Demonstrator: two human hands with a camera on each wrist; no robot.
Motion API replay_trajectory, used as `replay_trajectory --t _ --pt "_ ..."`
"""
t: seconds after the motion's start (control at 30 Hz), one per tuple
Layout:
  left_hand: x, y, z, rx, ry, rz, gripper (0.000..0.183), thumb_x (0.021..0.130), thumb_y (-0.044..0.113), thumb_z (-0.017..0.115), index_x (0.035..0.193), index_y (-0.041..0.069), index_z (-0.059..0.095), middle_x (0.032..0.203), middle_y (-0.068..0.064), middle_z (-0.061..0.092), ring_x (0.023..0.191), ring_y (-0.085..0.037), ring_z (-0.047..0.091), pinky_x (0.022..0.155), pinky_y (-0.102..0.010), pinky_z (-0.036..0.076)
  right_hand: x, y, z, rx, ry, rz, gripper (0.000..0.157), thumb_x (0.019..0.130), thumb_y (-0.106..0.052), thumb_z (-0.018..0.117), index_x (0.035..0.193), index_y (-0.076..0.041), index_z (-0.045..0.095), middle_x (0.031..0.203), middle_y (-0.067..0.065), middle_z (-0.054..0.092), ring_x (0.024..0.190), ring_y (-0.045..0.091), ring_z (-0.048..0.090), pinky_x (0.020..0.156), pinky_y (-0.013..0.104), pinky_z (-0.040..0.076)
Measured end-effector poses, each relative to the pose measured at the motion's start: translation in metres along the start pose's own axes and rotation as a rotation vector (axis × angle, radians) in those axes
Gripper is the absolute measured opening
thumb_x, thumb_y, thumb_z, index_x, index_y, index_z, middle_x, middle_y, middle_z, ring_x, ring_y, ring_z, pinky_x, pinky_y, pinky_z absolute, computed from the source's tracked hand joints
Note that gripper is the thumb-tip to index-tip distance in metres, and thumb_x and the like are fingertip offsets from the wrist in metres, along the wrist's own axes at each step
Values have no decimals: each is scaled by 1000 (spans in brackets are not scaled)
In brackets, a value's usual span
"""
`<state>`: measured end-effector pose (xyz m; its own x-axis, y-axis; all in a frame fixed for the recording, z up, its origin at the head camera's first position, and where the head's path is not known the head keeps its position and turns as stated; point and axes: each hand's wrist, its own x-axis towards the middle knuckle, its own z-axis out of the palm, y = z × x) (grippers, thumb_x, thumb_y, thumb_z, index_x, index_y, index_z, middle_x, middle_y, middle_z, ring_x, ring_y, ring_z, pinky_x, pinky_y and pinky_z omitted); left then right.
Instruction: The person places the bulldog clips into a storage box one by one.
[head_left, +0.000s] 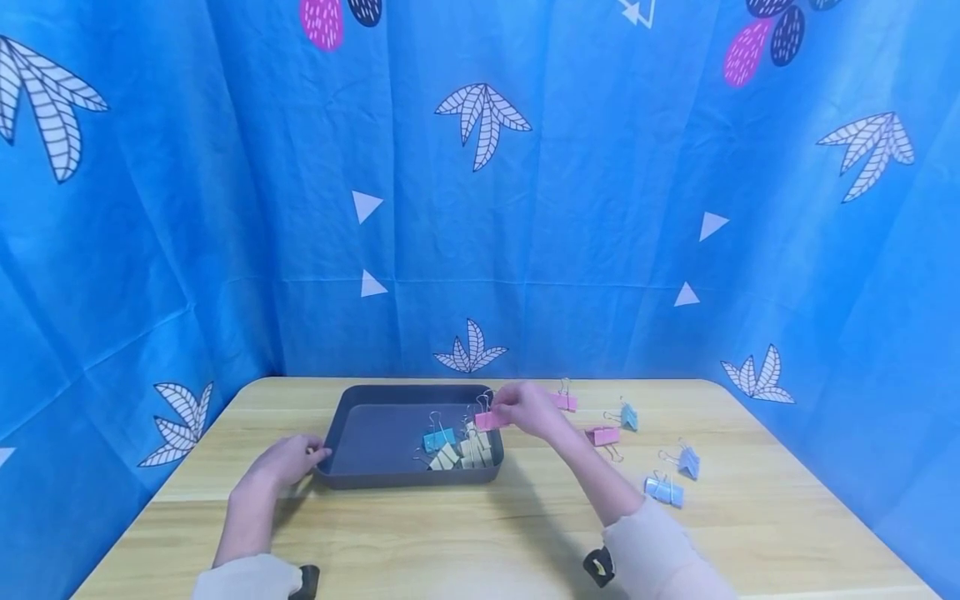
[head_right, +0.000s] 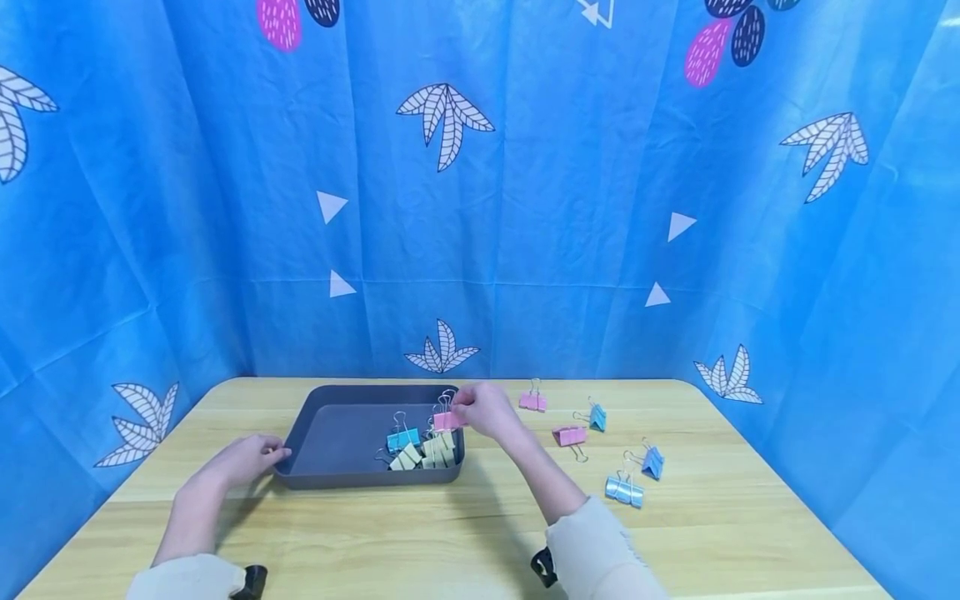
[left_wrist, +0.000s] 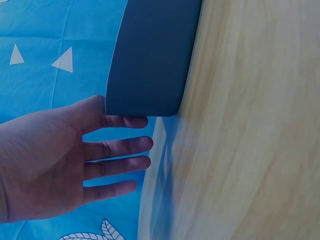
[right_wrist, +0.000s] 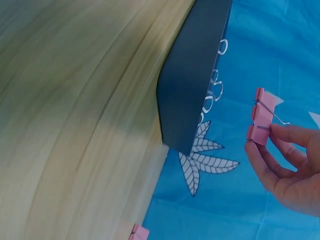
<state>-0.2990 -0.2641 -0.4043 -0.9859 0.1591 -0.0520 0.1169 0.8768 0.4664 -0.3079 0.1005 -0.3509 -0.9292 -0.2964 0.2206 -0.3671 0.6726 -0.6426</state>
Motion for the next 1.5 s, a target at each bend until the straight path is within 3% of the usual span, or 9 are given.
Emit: replay_trajectory --t 0.2,0.83,1.0,1.17,1.3,1.5 --pt "0 -1 -1 14 10 33 41 95 22 50 118 -11 54 116 -31 52 110 -50 43 89 -59 35 2 -7 7 16 -1 3 9 85 -5 62 91 -1 67 80 3 65 71 14 60 69 29 51" --pt "-2 2 -1 9 15 3 41 94 22 52 118 -10 54 115 -30 53 107 -46 47 87 -58 37 10 -30 23 32 -29 -24 10 86 -6 62 93 -1 67 83 4 65 73 14 60 68 27 51" --pt "-2 2 0 22 9 14 33 93 22 53 110 -5 62 97 -18 61 87 -32 54 78 -51 43 14 -35 27 44 -29 -27 10 85 -6 62 92 -2 67 81 3 65 71 13 59 67 27 50" --pt "-3 3 1 38 -6 25 19 93 21 54 86 6 64 72 -3 51 69 -20 47 65 -40 40 17 -38 31 40 -23 -40 9 85 -6 61 91 -3 68 81 3 65 72 13 59 67 27 50" --pt "-4 3 1 42 -10 19 19 93 21 53 82 8 61 68 -3 49 67 -20 46 63 -38 39 19 -39 36 34 -14 -45 9 85 -6 62 91 -3 69 82 3 66 72 13 59 67 27 50" --pt "-4 5 1 26 -20 -8 20 93 21 53 89 6 64 73 -4 52 70 -21 47 64 -39 41 23 -42 43 73 -22 -25 9 86 -6 61 90 -3 68 78 2 64 68 13 57 62 25 50"
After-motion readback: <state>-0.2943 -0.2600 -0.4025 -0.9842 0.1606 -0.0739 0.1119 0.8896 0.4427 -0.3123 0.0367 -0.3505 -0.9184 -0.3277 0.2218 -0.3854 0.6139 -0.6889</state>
